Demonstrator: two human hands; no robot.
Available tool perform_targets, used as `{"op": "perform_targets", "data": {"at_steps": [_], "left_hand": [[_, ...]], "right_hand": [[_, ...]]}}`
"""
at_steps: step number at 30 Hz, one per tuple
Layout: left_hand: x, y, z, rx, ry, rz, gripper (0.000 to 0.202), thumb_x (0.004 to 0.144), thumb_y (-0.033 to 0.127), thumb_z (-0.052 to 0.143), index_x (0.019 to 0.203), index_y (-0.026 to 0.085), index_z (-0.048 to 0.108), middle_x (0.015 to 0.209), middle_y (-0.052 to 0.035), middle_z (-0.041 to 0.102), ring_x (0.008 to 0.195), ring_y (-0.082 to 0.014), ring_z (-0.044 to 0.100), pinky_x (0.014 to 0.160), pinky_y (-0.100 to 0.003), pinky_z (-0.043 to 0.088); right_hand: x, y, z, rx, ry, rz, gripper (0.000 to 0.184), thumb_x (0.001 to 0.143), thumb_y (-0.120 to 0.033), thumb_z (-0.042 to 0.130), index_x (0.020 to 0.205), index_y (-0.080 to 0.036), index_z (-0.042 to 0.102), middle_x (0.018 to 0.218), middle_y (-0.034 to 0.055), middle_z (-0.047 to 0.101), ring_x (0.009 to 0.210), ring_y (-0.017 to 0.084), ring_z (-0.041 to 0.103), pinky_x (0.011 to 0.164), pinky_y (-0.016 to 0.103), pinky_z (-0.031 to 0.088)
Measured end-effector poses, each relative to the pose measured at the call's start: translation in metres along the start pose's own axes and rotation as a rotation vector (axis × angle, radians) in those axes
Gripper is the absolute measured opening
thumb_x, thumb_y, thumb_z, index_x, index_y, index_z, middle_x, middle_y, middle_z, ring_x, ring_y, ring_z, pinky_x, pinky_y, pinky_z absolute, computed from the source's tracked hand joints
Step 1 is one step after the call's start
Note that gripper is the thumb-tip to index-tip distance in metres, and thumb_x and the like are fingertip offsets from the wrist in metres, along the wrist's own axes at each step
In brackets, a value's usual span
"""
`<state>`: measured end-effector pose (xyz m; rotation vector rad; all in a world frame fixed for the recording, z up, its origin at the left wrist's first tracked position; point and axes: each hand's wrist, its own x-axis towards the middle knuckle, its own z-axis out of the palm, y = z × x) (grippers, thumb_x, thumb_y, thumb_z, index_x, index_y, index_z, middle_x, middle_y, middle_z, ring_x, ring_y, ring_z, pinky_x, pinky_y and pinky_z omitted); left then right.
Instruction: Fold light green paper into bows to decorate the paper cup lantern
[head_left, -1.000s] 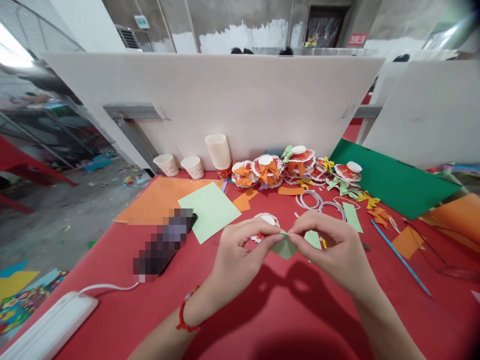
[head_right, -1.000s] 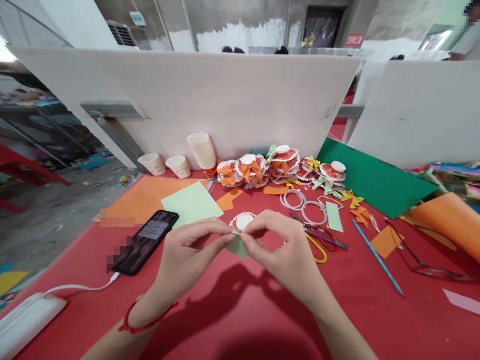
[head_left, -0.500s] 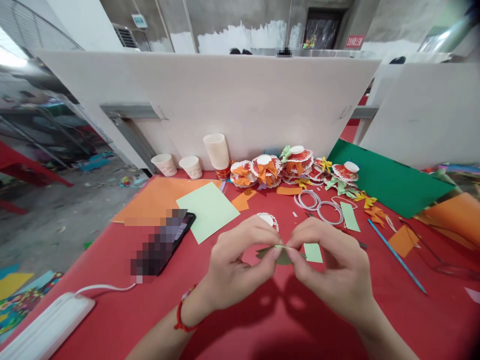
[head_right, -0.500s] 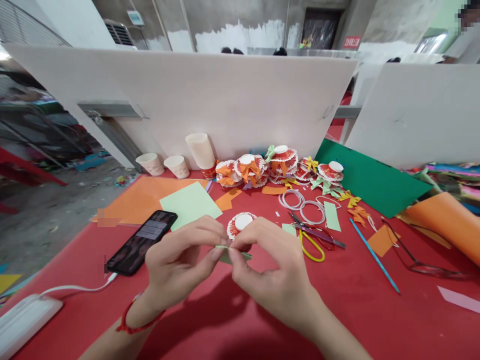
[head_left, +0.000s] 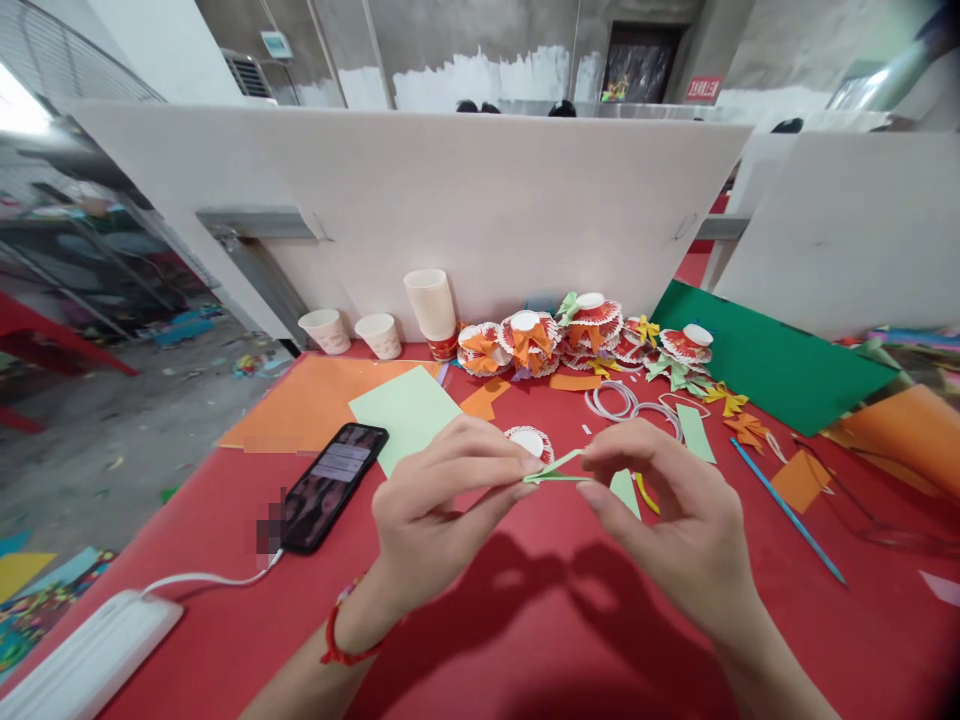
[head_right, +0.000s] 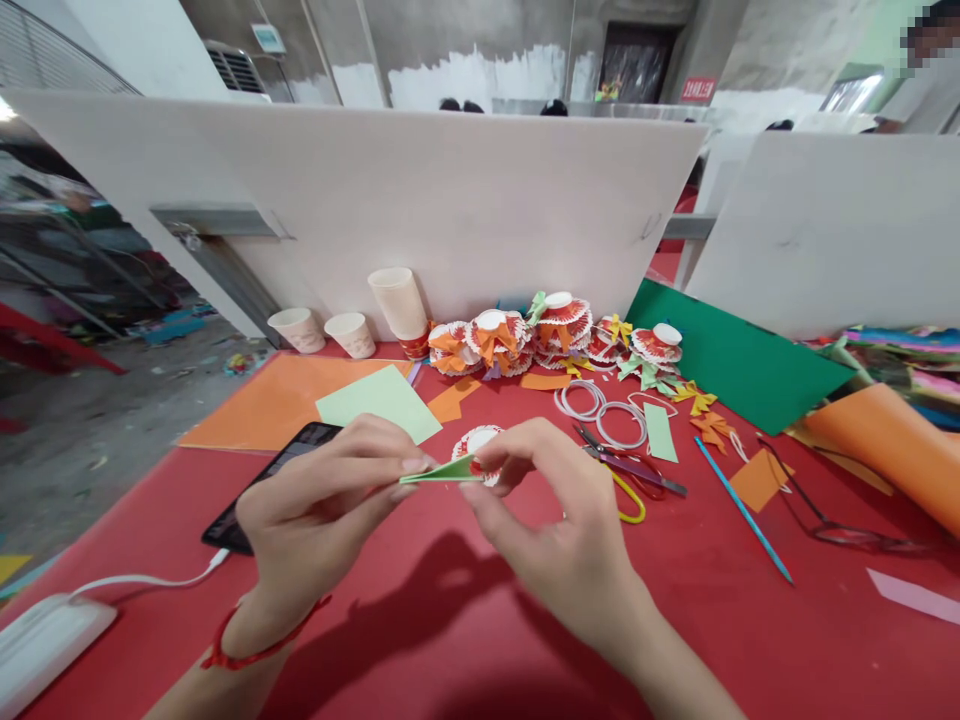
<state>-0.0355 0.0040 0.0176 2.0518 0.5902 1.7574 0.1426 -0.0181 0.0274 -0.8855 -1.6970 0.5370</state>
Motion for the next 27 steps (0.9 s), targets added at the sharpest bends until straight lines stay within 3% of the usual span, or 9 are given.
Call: {"op": "perform_targets", "data": {"at_steps": [6, 12, 15, 19, 23, 27], "left_hand": [[-0.001, 0.002, 0.003, -0.015, -0.018, -0.008, 0.027, 0.075, 0.0, 0.067, 0.09, 0.021, 0.071, 0.075, -0.0028, 0.073, 0.068, -0.0149, 0.065, 0.063, -0.03, 0.052], [-0.001, 0.004, 0.007, -0.111, -0.011, -0.069, 0.027, 0.072, -0.002, 0.068, 0.086, 0.02, 0.073, 0.073, -0.0034, 0.075, 0.067, -0.0147, 0.068, 0.063, -0.027, 0.056], [0.0, 0.006, 0.008, -0.161, -0.012, -0.177, 0.018, 0.073, 0.004, 0.07, 0.081, 0.02, 0.074, 0.071, -0.0042, 0.075, 0.065, -0.0157, 0.069, 0.063, -0.027, 0.058], [0.001, 0.009, 0.008, -0.115, -0.096, -0.35, 0.006, 0.074, 0.013, 0.071, 0.076, 0.018, 0.074, 0.071, -0.0056, 0.076, 0.065, -0.0165, 0.07, 0.061, -0.025, 0.059], [0.002, 0.011, 0.008, 0.086, -0.112, -0.262, 0.013, 0.079, 0.011, 0.064, 0.072, 0.018, 0.073, 0.066, -0.0043, 0.075, 0.058, -0.0154, 0.068, 0.055, -0.023, 0.056], [0.001, 0.013, 0.007, 0.166, -0.078, -0.117, 0.014, 0.079, 0.009, 0.063, 0.075, 0.02, 0.072, 0.062, -0.0016, 0.072, 0.054, -0.0131, 0.065, 0.052, -0.021, 0.054]], "right_hand": [[0.002, 0.005, 0.0, 0.092, -0.039, 0.049, 0.016, 0.081, -0.015, 0.066, 0.094, -0.024, 0.061, 0.093, -0.0002, 0.061, 0.075, 0.011, 0.059, 0.067, 0.025, 0.051], [0.004, 0.002, -0.004, 0.157, -0.019, 0.111, 0.013, 0.078, -0.015, 0.069, 0.088, -0.024, 0.065, 0.079, -0.0022, 0.067, 0.061, 0.01, 0.057, 0.056, 0.022, 0.05], [0.005, 0.001, -0.005, 0.157, -0.031, 0.098, 0.007, 0.079, -0.015, 0.068, 0.076, -0.022, 0.068, 0.068, -0.0015, 0.068, 0.053, 0.01, 0.055, 0.047, 0.023, 0.045], [0.004, 0.0, -0.003, 0.066, 0.057, 0.024, 0.014, 0.077, -0.011, 0.069, 0.075, -0.024, 0.07, 0.067, -0.0014, 0.07, 0.061, 0.014, 0.061, 0.054, 0.026, 0.049], [0.001, -0.001, -0.002, -0.02, 0.096, -0.059, 0.018, 0.077, -0.008, 0.068, 0.076, -0.025, 0.07, 0.069, -0.0019, 0.071, 0.063, 0.015, 0.063, 0.059, 0.028, 0.051], [0.002, -0.001, -0.002, -0.03, 0.056, -0.017, 0.015, 0.077, -0.009, 0.069, 0.076, -0.024, 0.068, 0.067, -0.0032, 0.069, 0.059, 0.012, 0.06, 0.054, 0.024, 0.049]]}}
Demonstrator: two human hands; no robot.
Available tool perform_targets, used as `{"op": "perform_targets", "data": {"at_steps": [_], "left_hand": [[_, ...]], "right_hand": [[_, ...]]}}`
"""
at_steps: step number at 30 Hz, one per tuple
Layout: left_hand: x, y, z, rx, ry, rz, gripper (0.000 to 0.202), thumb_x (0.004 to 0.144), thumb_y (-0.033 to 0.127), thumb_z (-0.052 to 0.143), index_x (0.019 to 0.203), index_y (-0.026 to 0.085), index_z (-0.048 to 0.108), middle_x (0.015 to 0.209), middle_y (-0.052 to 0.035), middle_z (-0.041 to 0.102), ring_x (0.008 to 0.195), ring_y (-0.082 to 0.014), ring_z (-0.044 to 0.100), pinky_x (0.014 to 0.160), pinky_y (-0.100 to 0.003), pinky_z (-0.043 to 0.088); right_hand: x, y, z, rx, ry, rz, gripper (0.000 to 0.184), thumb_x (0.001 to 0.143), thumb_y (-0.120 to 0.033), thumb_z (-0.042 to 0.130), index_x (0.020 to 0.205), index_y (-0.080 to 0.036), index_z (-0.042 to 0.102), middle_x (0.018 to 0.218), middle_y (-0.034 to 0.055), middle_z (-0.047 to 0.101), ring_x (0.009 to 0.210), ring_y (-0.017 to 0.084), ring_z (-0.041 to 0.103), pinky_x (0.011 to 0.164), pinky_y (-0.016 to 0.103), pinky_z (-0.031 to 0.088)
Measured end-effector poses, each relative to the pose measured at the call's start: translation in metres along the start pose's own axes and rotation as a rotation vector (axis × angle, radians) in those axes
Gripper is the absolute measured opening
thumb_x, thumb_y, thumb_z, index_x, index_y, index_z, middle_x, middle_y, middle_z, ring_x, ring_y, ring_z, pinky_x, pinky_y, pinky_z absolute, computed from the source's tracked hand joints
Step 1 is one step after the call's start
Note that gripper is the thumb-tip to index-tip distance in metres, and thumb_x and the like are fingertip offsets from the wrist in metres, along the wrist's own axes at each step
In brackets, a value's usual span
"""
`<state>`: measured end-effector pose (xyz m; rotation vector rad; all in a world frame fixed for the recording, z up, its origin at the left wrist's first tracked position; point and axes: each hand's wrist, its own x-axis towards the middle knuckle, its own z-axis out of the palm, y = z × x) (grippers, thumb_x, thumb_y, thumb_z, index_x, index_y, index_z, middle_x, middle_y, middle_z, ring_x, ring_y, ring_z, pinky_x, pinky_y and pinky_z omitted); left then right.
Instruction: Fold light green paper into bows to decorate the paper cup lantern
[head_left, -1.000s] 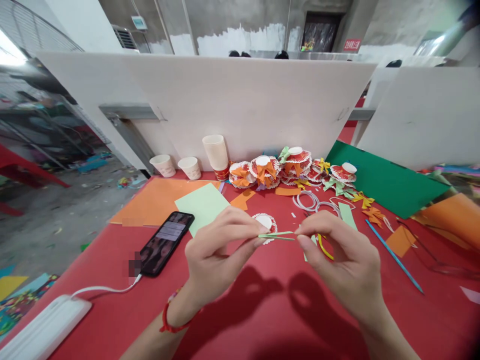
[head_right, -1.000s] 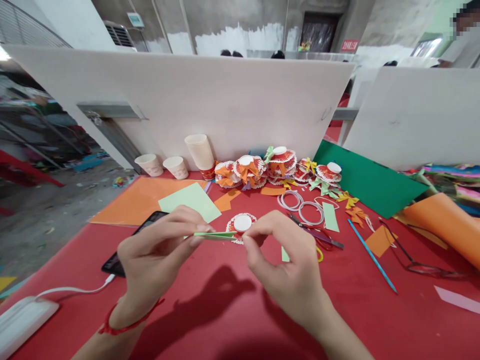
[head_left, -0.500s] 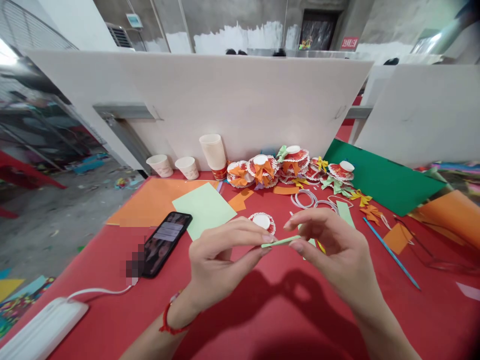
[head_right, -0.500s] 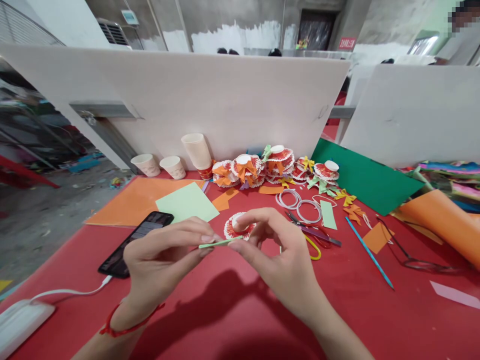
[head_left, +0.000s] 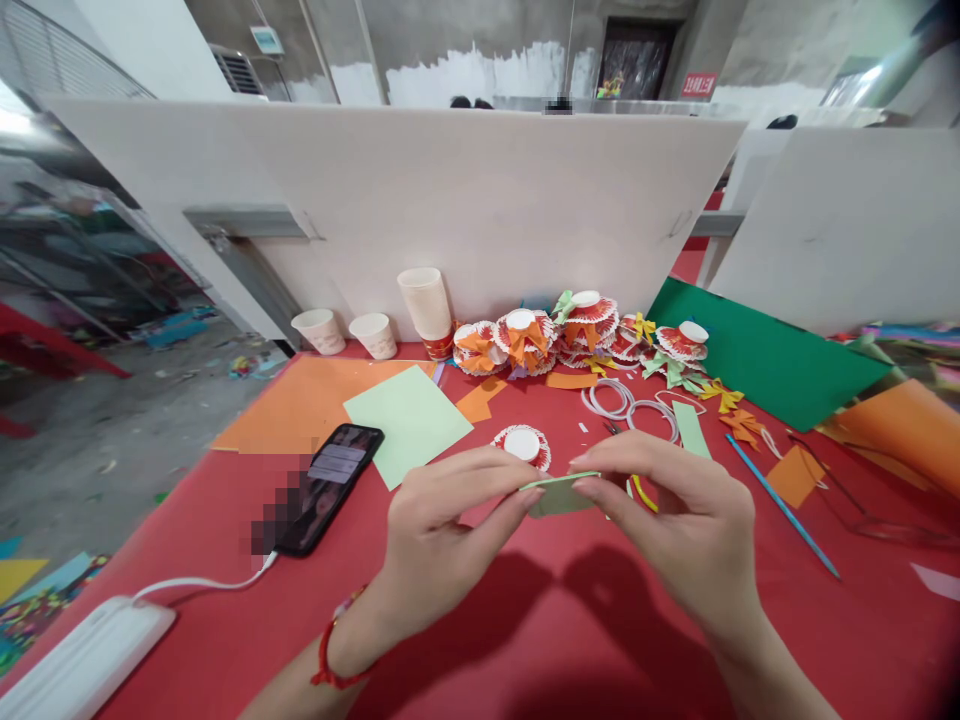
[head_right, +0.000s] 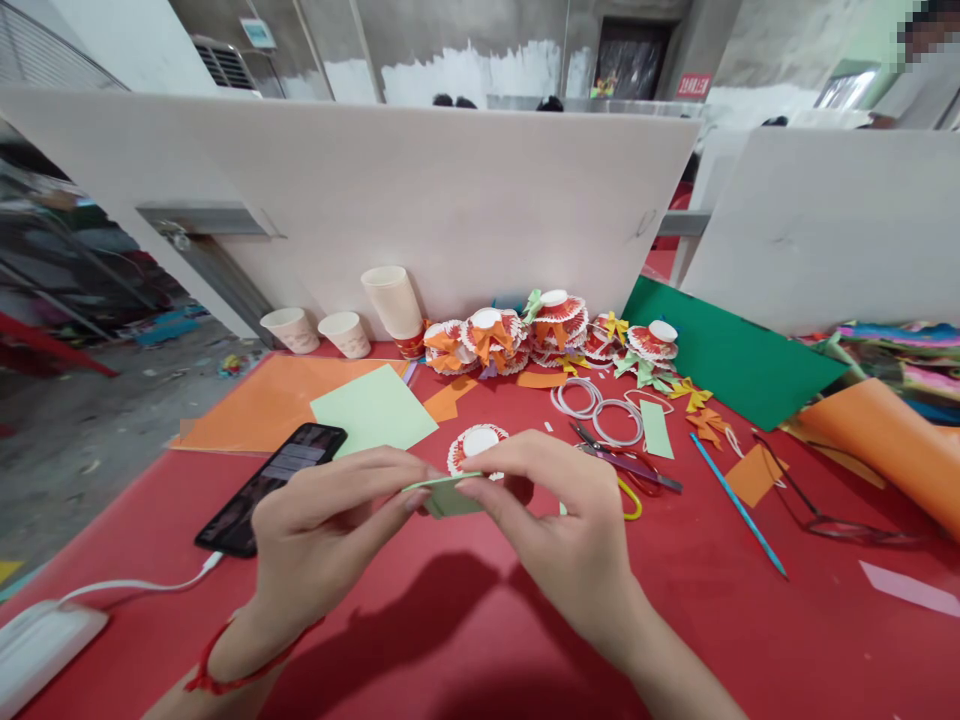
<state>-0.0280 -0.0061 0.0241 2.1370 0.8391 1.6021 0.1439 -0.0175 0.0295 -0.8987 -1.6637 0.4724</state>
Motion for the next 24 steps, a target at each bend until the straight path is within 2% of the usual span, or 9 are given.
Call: {"op": "perform_targets", "data": {"at_steps": [5, 11, 15, 19, 24], "left_hand": [[0.0003, 0.0003, -0.0012, -0.012, 0.015, 0.048, 0.017, 0.077, 0.004, 0.064, 0.075, 0.02, 0.071, 0.06, -0.0002, 0.07, 0.055, -0.0118, 0.064, 0.053, -0.019, 0.054], [0.0036, 0.0004, -0.0036, -0.034, -0.07, -0.078, 0.013, 0.076, 0.007, 0.062, 0.074, 0.017, 0.07, 0.068, -0.0058, 0.074, 0.059, -0.0162, 0.068, 0.056, -0.024, 0.056], [0.0042, 0.0001, -0.006, -0.055, -0.086, -0.096, 0.015, 0.079, 0.007, 0.061, 0.072, 0.018, 0.069, 0.066, -0.0039, 0.072, 0.061, -0.0152, 0.066, 0.058, -0.024, 0.054], [0.0018, -0.0024, -0.0057, -0.109, -0.086, -0.111, 0.016, 0.078, 0.005, 0.061, 0.07, 0.018, 0.066, 0.063, -0.0022, 0.069, 0.057, -0.0132, 0.062, 0.056, -0.023, 0.051], [-0.0028, -0.0064, -0.0052, -0.156, -0.187, -0.213, 0.015, 0.081, 0.01, 0.057, 0.069, 0.017, 0.062, 0.065, -0.0028, 0.066, 0.059, -0.0136, 0.06, 0.058, -0.024, 0.049]], "right_hand": [[0.0006, 0.0023, -0.0007, 0.051, -0.011, 0.023, 0.014, 0.077, -0.009, 0.068, 0.072, -0.023, 0.065, 0.064, -0.0035, 0.065, 0.06, 0.012, 0.059, 0.055, 0.024, 0.048], [0.0006, 0.0037, -0.0018, 0.054, -0.025, 0.027, 0.015, 0.077, -0.009, 0.068, 0.073, -0.023, 0.066, 0.066, -0.0034, 0.068, 0.06, 0.012, 0.059, 0.055, 0.024, 0.048], [0.0026, 0.0024, -0.0023, 0.042, -0.036, 0.056, 0.013, 0.077, -0.012, 0.067, 0.07, -0.022, 0.065, 0.064, -0.0026, 0.067, 0.058, 0.012, 0.058, 0.053, 0.025, 0.047], [0.0045, 0.0029, -0.0014, 0.064, -0.097, 0.142, 0.01, 0.078, -0.016, 0.065, 0.069, -0.021, 0.063, 0.063, -0.0015, 0.064, 0.056, 0.012, 0.055, 0.05, 0.025, 0.045], [0.004, 0.0067, -0.0004, 0.115, -0.179, 0.209, 0.009, 0.077, -0.014, 0.059, 0.069, -0.02, 0.059, 0.063, -0.0024, 0.058, 0.057, 0.011, 0.051, 0.05, 0.023, 0.042]]}}
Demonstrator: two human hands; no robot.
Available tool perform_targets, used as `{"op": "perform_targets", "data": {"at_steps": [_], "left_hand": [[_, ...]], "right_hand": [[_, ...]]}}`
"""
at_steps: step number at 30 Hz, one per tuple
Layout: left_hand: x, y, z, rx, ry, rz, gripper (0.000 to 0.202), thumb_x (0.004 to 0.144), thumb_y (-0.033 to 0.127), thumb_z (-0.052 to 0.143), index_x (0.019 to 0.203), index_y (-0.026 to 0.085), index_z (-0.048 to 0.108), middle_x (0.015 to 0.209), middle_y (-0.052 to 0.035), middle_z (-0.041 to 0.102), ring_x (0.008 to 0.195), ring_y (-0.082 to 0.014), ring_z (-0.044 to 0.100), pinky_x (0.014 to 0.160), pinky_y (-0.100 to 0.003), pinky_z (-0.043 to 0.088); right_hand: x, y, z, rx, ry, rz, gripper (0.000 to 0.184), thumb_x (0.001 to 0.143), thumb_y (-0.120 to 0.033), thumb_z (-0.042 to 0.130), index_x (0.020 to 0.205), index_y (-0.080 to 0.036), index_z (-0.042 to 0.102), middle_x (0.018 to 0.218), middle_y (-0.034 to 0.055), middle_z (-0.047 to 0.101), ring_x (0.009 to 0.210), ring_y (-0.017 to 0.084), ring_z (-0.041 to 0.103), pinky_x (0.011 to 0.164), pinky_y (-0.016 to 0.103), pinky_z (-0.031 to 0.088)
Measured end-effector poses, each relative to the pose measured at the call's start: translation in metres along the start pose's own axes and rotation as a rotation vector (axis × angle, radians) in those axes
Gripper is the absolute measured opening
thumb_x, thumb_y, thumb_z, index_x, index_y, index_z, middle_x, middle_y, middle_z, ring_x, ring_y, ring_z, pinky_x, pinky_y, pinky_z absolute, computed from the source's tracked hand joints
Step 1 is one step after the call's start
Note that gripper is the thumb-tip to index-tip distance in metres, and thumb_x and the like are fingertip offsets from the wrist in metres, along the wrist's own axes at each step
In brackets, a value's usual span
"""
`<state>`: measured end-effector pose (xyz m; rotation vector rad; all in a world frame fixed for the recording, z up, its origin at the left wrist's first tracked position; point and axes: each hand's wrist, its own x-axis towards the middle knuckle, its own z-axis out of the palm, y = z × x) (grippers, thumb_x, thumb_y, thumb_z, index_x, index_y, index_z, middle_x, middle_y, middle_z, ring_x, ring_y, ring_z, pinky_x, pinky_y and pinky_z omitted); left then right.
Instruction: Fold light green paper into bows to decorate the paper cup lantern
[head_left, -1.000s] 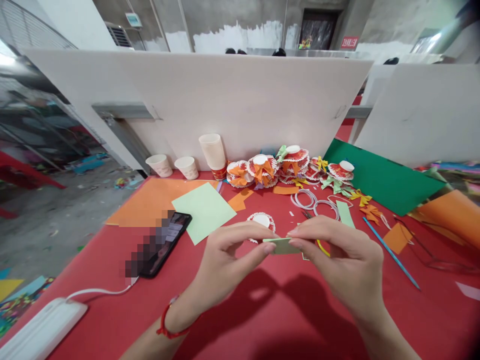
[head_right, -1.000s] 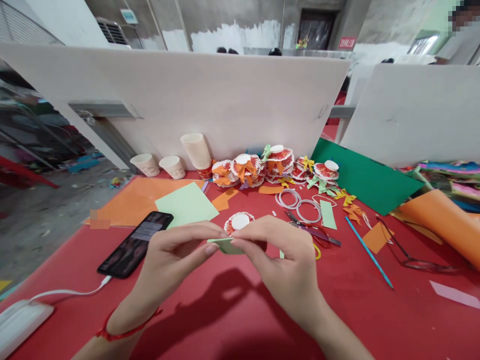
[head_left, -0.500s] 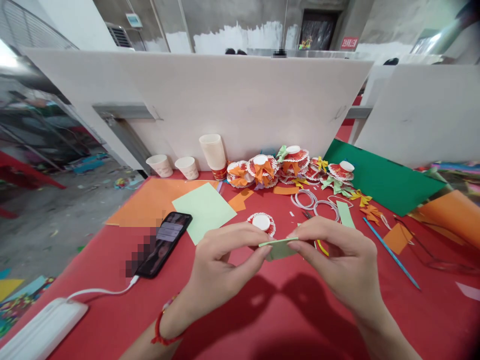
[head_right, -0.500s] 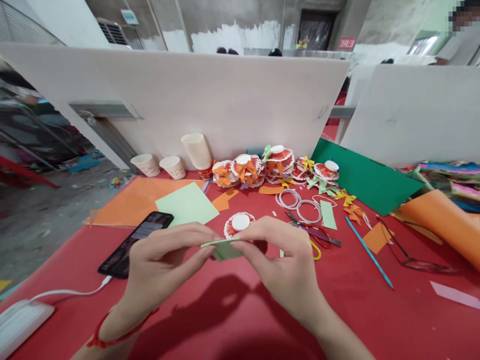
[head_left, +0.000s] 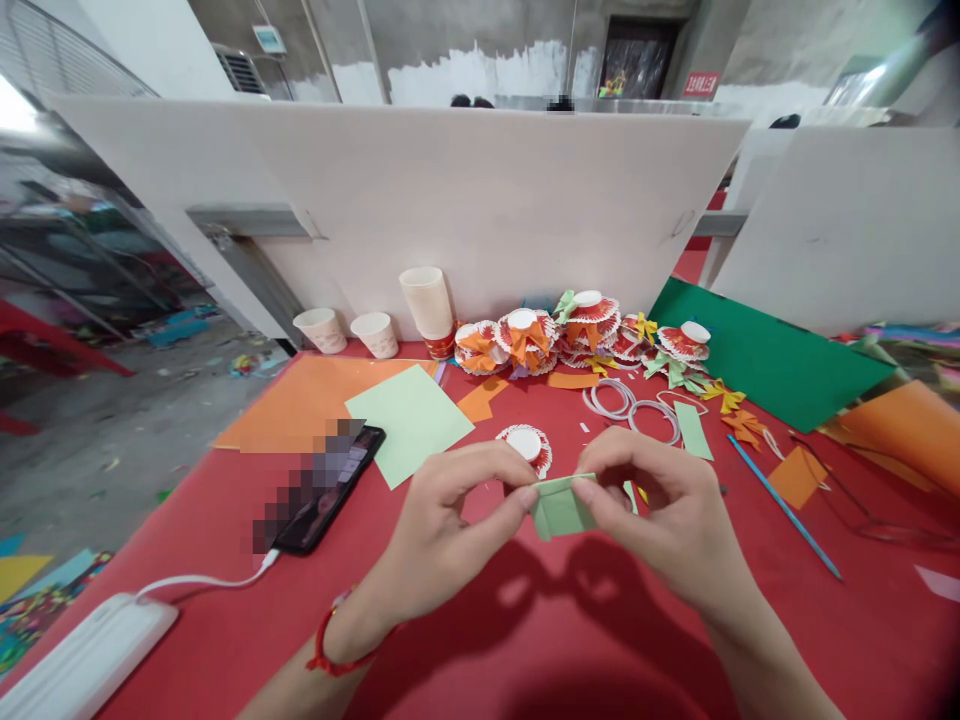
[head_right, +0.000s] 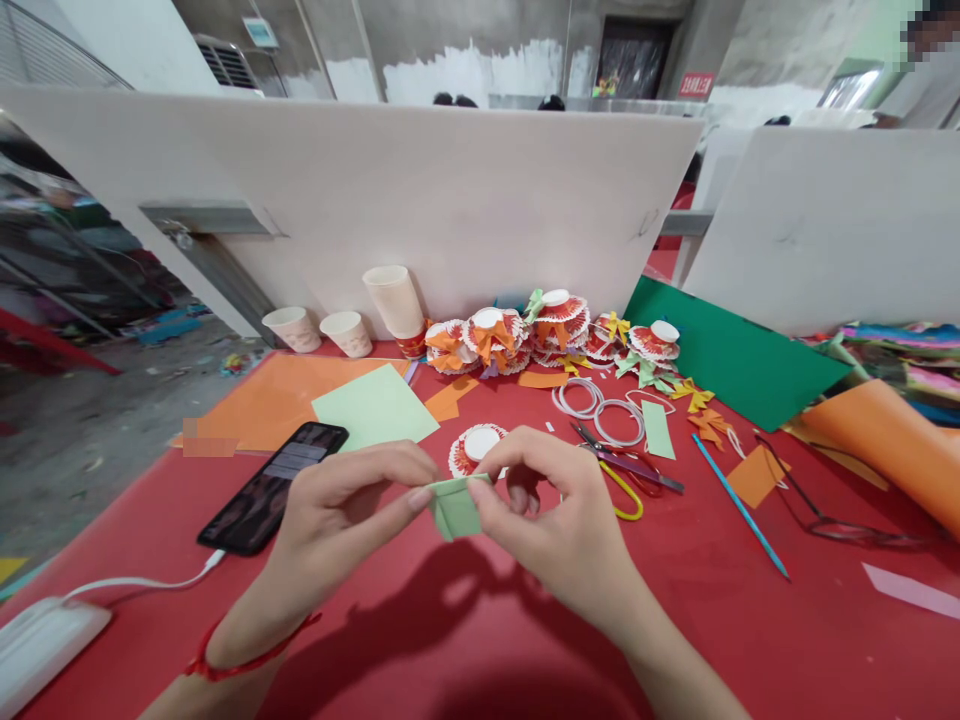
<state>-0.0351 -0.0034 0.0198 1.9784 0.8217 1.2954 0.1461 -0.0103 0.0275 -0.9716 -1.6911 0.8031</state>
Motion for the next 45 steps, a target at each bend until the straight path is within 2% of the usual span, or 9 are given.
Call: {"op": "perform_targets", "data": {"at_steps": [3, 11, 15, 20, 23, 27, 34, 40, 45], "left_hand": [[-0.001, -0.002, 0.002, 0.017, -0.07, -0.059, 0.015, 0.085, 0.014, 0.052, 0.073, 0.017, 0.06, 0.067, -0.003, 0.063, 0.063, -0.0142, 0.058, 0.059, -0.025, 0.048], [0.001, -0.008, 0.005, 0.114, -0.115, -0.019, 0.015, 0.08, 0.007, 0.052, 0.071, 0.017, 0.057, 0.066, 0.0, 0.06, 0.061, -0.0116, 0.054, 0.06, -0.023, 0.045], [0.004, -0.011, -0.004, 0.075, -0.061, -0.055, 0.016, 0.082, 0.009, 0.051, 0.069, 0.017, 0.058, 0.067, -0.0003, 0.06, 0.064, -0.0121, 0.054, 0.062, -0.023, 0.045], [0.011, -0.013, -0.011, -0.075, 0.114, -0.192, 0.015, 0.079, 0.012, 0.057, 0.066, 0.017, 0.061, 0.062, 0.002, 0.059, 0.058, -0.0089, 0.054, 0.055, -0.018, 0.045], [0.012, -0.014, -0.009, -0.164, 0.168, -0.271, 0.013, 0.079, 0.014, 0.06, 0.067, 0.016, 0.064, 0.06, 0.0021, 0.062, 0.054, -0.008, 0.057, 0.052, -0.016, 0.046], [0.009, -0.015, -0.005, -0.214, 0.197, -0.295, 0.013, 0.076, 0.014, 0.064, 0.064, 0.016, 0.066, 0.057, 0.0028, 0.063, 0.051, -0.0071, 0.057, 0.05, -0.015, 0.047], [0.01, -0.019, -0.001, -0.207, 0.218, -0.39, 0.005, 0.075, 0.019, 0.068, 0.07, 0.017, 0.07, 0.061, 0.0024, 0.067, 0.055, -0.0087, 0.06, 0.055, -0.017, 0.05], [0.008, -0.022, 0.006, 0.018, 0.246, -0.257, 0.009, 0.076, 0.015, 0.067, 0.082, 0.017, 0.072, 0.083, -0.0022, 0.073, 0.072, -0.0114, 0.063, 0.067, -0.02, 0.051], [0.009, -0.023, 0.009, -0.066, 0.197, -0.306, 0.01, 0.076, 0.015, 0.066, 0.084, 0.017, 0.071, 0.082, -0.0017, 0.074, 0.071, -0.0115, 0.064, 0.068, -0.02, 0.053]], "right_hand": [[0.0, 0.002, 0.002, -0.012, -0.019, 0.029, 0.009, 0.076, -0.013, 0.056, 0.069, -0.02, 0.057, 0.062, -0.0027, 0.056, 0.055, 0.011, 0.048, 0.05, 0.023, 0.041], [0.005, 0.003, 0.01, -0.094, -0.081, 0.095, 0.008, 0.069, -0.013, 0.053, 0.065, -0.018, 0.056, 0.058, -0.0027, 0.054, 0.052, 0.01, 0.041, 0.046, 0.022, 0.034], [0.006, 0.005, 0.001, -0.089, -0.033, 0.105, 0.008, 0.069, -0.013, 0.054, 0.064, -0.018, 0.057, 0.056, -0.0037, 0.052, 0.05, 0.009, 0.04, 0.046, 0.021, 0.035], [0.007, 0.008, -0.006, -0.087, 0.108, 0.119, 0.004, 0.074, -0.018, 0.057, 0.071, -0.02, 0.059, 0.064, -0.0018, 0.057, 0.056, 0.01, 0.048, 0.05, 0.021, 0.042], [0.008, 0.01, 0.0, -0.081, 0.023, 0.141, 0.012, 0.076, -0.023, 0.06, 0.086, -0.019, 0.063, 0.076, 0.001, 0.062, 0.06, 0.011, 0.052, 0.053, 0.023, 0.044], [0.009, 0.013, 0.006, -0.05, -0.101, 0.182, 0.011, 0.081, -0.024, 0.056, 0.08, -0.018, 0.064, 0.069, 0.0005, 0.062, 0.059, 0.012, 0.052, 0.054, 0.024, 0.042], [0.007, 0.013, 0.004, -0.158, -0.031, 0.133, 0.015, 0.081, -0.02, 0.058, 0.066, -0.018, 0.063, 0.06, -0.0009, 0.06, 0.054, 0.011, 0.048, 0.05, 0.023, 0.037], [0.007, 0.015, 0.011, -0.216, -0.034, 0.149, 0.014, 0.077, -0.021, 0.064, 0.063, -0.017, 0.065, 0.057, -0.0002, 0.062, 0.05, 0.011, 0.046, 0.048, 0.023, 0.036], [0.005, 0.013, 0.012, -0.181, -0.053, 0.106, 0.019, 0.076, -0.021, 0.067, 0.059, -0.017, 0.06, 0.054, -0.002, 0.057, 0.049, 0.01, 0.044, 0.048, 0.023, 0.035]]}}
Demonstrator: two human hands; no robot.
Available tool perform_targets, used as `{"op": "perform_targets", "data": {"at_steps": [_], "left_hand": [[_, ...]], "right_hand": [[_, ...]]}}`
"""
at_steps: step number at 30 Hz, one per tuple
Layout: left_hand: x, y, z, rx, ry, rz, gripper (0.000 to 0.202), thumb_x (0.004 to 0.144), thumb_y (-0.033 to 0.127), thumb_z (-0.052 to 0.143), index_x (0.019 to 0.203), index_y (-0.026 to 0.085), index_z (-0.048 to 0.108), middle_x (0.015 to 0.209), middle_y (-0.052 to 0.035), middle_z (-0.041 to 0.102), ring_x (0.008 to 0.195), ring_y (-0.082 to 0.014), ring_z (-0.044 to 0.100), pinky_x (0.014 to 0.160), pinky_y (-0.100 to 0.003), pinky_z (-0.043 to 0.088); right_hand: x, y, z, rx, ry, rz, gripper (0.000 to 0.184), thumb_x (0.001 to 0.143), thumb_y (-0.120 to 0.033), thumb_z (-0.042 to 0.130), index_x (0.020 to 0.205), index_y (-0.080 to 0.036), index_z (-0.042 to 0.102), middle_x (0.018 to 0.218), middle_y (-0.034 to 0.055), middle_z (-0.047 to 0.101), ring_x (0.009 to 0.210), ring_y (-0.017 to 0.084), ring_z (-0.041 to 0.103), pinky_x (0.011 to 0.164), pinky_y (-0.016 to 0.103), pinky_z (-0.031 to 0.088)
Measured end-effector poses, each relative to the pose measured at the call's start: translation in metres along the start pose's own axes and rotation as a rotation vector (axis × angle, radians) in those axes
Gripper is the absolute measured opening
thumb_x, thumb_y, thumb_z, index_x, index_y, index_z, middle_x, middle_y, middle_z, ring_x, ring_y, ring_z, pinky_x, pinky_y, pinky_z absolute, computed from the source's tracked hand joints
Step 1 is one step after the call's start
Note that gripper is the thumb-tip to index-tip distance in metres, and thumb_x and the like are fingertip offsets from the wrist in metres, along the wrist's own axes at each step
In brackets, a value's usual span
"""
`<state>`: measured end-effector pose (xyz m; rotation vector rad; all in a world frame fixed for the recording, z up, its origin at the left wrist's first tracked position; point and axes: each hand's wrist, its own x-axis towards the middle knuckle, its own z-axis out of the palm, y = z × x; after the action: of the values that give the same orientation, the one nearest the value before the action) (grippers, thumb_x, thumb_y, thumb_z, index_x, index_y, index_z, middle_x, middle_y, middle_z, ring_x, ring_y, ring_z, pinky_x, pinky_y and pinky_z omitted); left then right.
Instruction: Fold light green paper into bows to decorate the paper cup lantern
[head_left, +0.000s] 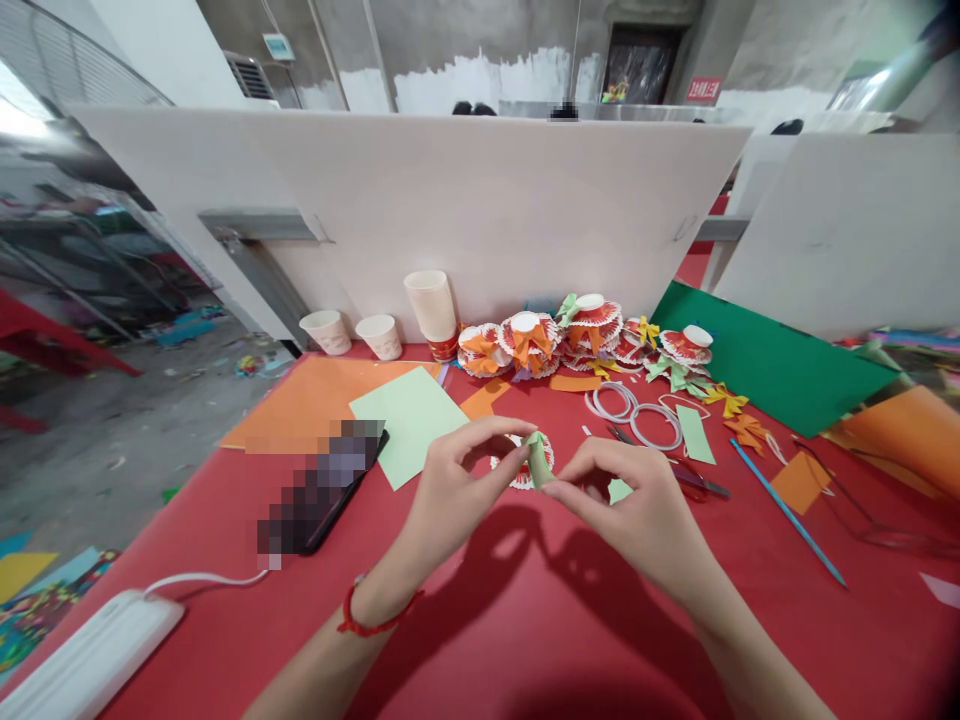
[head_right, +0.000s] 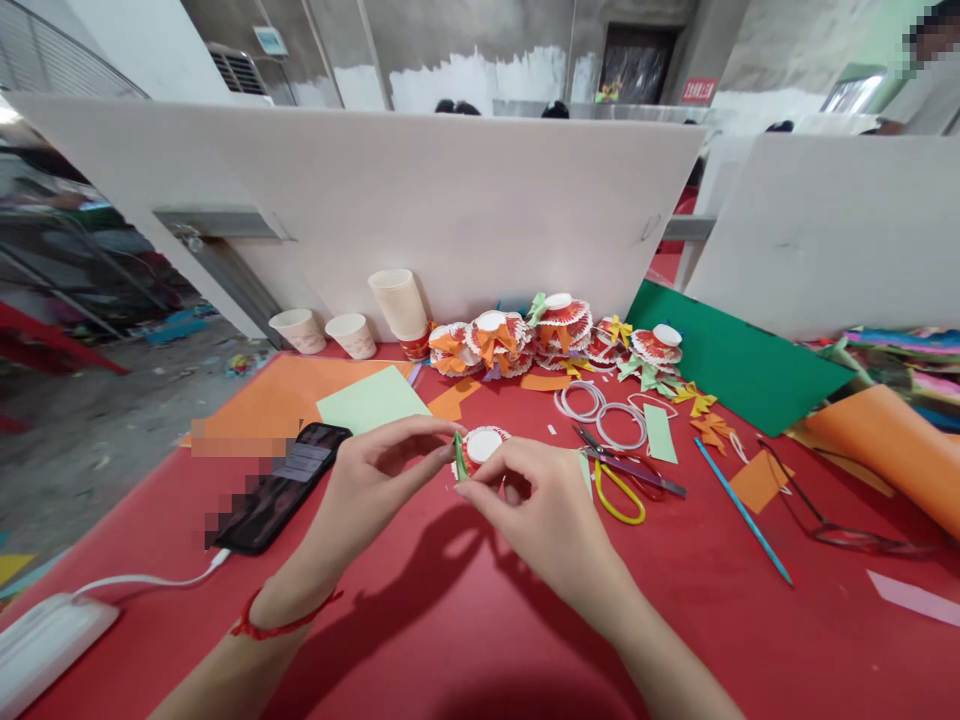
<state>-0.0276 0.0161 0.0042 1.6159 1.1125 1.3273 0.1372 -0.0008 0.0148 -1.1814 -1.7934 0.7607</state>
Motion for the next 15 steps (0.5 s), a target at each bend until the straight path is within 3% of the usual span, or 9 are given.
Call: {"op": "perform_targets", "data": {"at_steps": [4, 8, 15], "left_hand": [[-0.0001, 0.0023, 0.0009, -0.069, -0.016, -0.06, 0.009, 0.074, 0.015, 0.067, 0.081, 0.017, 0.071, 0.082, -0.0018, 0.074, 0.078, -0.0134, 0.067, 0.075, -0.021, 0.054], [-0.0005, 0.0057, -0.0004, -0.141, -0.074, -0.154, 0.007, 0.075, 0.02, 0.066, 0.08, 0.017, 0.07, 0.075, -0.0014, 0.073, 0.069, -0.0131, 0.067, 0.066, -0.021, 0.054], [-0.0021, 0.0027, -0.0061, -0.292, -0.213, -0.261, 0.021, 0.071, 0.023, 0.074, 0.091, 0.018, 0.071, 0.091, -0.0055, 0.073, 0.085, -0.0181, 0.067, 0.073, -0.026, 0.055]], "right_hand": [[0.0007, -0.0007, 0.0006, 0.052, -0.026, -0.081, 0.019, 0.077, -0.019, 0.067, 0.06, -0.017, 0.058, 0.057, -0.0023, 0.057, 0.05, 0.009, 0.045, 0.048, 0.022, 0.037], [0.0015, -0.0003, 0.0014, 0.06, -0.039, -0.136, 0.017, 0.076, -0.017, 0.068, 0.063, -0.017, 0.058, 0.059, -0.003, 0.057, 0.05, 0.008, 0.047, 0.049, 0.021, 0.039], [0.0015, -0.0014, -0.0003, 0.061, -0.05, -0.161, 0.025, 0.073, -0.033, 0.074, 0.064, -0.018, 0.055, 0.061, -0.0026, 0.058, 0.05, 0.009, 0.045, 0.049, 0.021, 0.039]]}}
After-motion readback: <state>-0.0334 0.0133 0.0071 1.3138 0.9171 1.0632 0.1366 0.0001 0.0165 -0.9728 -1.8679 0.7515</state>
